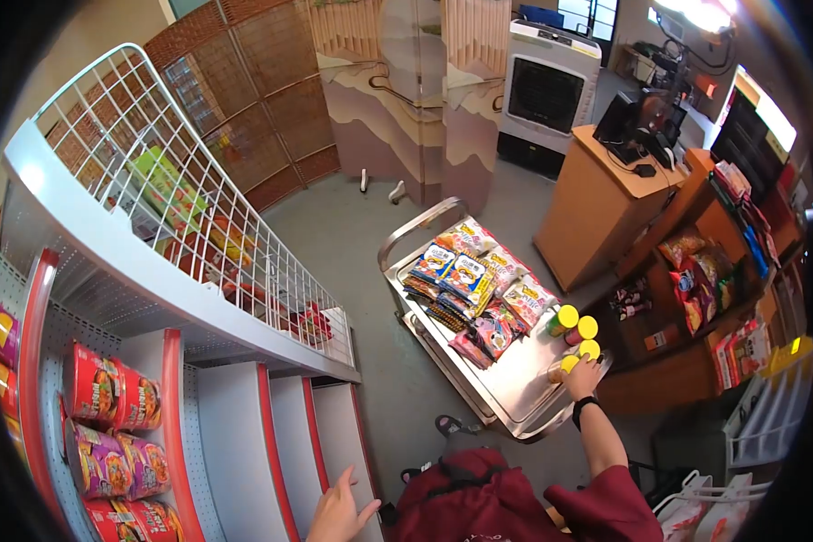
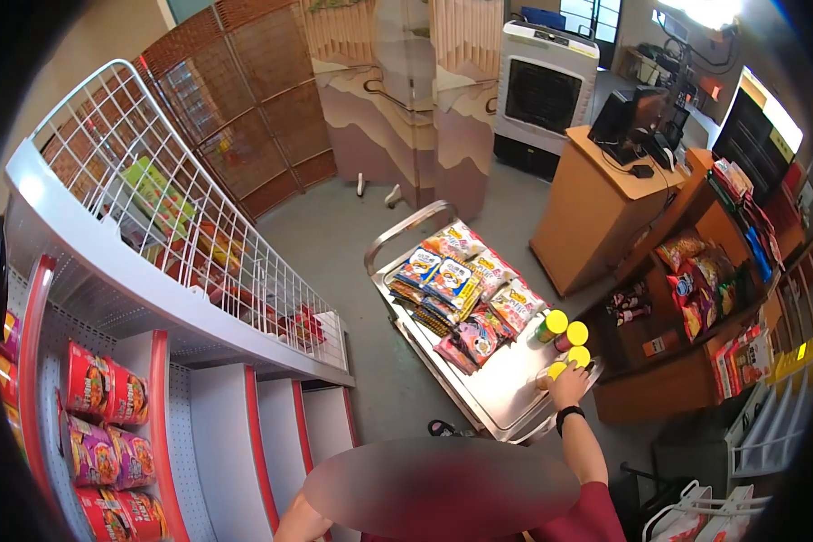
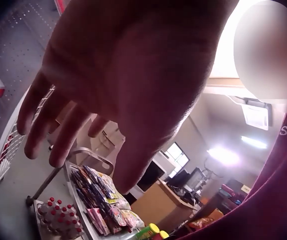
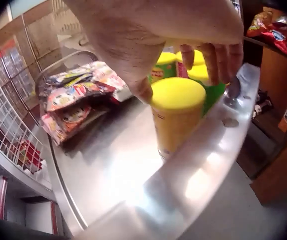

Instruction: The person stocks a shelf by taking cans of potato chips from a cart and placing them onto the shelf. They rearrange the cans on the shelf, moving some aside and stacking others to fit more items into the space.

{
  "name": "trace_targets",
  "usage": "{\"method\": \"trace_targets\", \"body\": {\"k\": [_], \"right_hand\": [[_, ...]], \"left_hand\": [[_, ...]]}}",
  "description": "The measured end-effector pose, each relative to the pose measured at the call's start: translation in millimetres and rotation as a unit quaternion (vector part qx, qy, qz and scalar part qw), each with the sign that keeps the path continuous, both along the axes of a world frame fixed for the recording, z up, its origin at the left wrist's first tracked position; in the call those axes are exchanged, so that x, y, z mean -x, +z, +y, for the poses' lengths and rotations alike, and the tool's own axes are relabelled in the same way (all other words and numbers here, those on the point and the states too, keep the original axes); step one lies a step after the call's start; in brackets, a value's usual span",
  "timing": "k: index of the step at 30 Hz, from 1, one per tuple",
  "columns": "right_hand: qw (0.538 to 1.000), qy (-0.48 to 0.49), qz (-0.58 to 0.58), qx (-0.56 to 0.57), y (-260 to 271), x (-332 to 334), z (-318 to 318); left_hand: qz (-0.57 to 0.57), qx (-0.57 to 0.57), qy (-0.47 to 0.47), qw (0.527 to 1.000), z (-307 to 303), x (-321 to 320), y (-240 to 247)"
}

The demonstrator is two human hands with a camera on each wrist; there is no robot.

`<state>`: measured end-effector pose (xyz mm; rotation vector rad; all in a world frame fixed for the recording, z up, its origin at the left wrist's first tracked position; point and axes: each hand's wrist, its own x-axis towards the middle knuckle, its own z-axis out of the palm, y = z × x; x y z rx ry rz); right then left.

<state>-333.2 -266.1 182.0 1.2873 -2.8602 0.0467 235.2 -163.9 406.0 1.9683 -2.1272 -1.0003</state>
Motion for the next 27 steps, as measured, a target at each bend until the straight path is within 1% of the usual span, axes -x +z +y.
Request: {"method": "trace_targets", "body": {"k": [1, 2, 3, 4, 6, 7, 8, 9, 10, 11, 12, 13, 14, 16, 17, 18, 19, 20, 21, 22, 23, 24, 25, 26, 27], "right_hand": [[0.999, -0.012, -0.022, -0.033, -7, 4, 0], [0.997, -0.022, -0.044, -0.065, -13, 8, -3], [0.994, -0.033, -0.071, -0.079, -19, 10, -7], [0.994, -0.029, -0.073, -0.081, -25, 9, -10], [0.997, -0.022, -0.07, -0.035, -34, 2, -11], [0.998, -0.011, -0.052, 0.016, -38, -4, -8], [0.998, -0.007, -0.055, 0.014, -25, -17, -10], [0.988, 0.011, -0.13, 0.082, -8, -32, -8], [0.967, 0.031, -0.203, 0.149, 15, -44, -8], [0.942, 0.093, -0.266, 0.185, 27, -51, -3], [0.896, 0.204, -0.331, 0.216, 35, -58, 0], [0.81, 0.2, -0.498, 0.239, 51, -76, 0], [0.695, 0.188, -0.649, 0.248, 73, -100, 1], [0.519, 0.2, -0.809, 0.191, 135, -145, -8], [0.456, 0.226, -0.847, 0.154, 153, -165, -17], [0.383, 0.278, -0.871, 0.134, 168, -188, -28], [0.348, 0.309, -0.879, 0.098, 191, -210, -36], [0.313, 0.341, -0.884, 0.062, 215, -231, -43], [0.328, 0.381, -0.863, 0.059, 232, -251, -50], [0.314, 0.395, -0.862, 0.044, 236, -262, -53], [0.348, 0.379, -0.856, 0.041, 236, -273, -57], [0.375, 0.372, -0.849, 0.037, 239, -291, -64], [0.44, 0.395, -0.806, 0.035, 257, -309, -63], [0.478, 0.466, -0.743, 0.049, 254, -325, -69], [0.474, 0.498, -0.724, 0.051, 257, -344, -69]], "left_hand": [[-0.001, -0.003, -0.035, 0.999, -7, 3, 2], [-0.002, -0.004, -0.035, 0.999, -17, 10, 10], [-0.021, 0.024, -0.063, 0.997, -27, 19, 20], [-0.042, 0.05, -0.089, 0.994, -35, 26, 28], [-0.042, 0.022, -0.087, 0.995, -42, 33, 27], [-0.04, -0.002, -0.092, 0.995, -44, 36, 28], [-0.043, -0.004, -0.088, 0.995, -46, 40, 31], [-0.024, -0.005, -0.097, 0.995, -48, 44, 35], [-0.004, -0.003, -0.103, 0.995, -50, 47, 37], [-0.005, -0.001, -0.093, 0.996, -52, 48, 36], [0.052, -0.02, -0.074, 0.996, -53, 47, 32], [0.108, -0.036, -0.053, 0.992, -54, 45, 29], [0.105, -0.032, -0.036, 0.993, -57, 46, 28], [0.116, 0.116, -0.044, 0.985, -65, 53, 34], [0.108, 0.122, -0.028, 0.986, -68, 54, 40], [0.181, 0.09, 0.004, 0.979, -69, 55, 47], [0.255, 0.062, 0.037, 0.964, -67, 55, 52], [0.25, 0.073, 0.054, 0.964, -62, 53, 54], [0.369, 0.052, 0.076, 0.925, -58, 50, 57], [0.482, 0.038, 0.095, 0.87, -53, 45, 60], [0.438, 0.084, 0.104, 0.889, -45, 40, 70], [0.396, 0.169, 0.094, 0.898, -35, 33, 65], [0.357, 0.208, 0.106, 0.904, -24, 28, 64], [0.309, 0.251, 0.125, 0.909, -13, 21, 65], [0.27, 0.285, 0.121, 0.912, -3, 13, 71]]}}
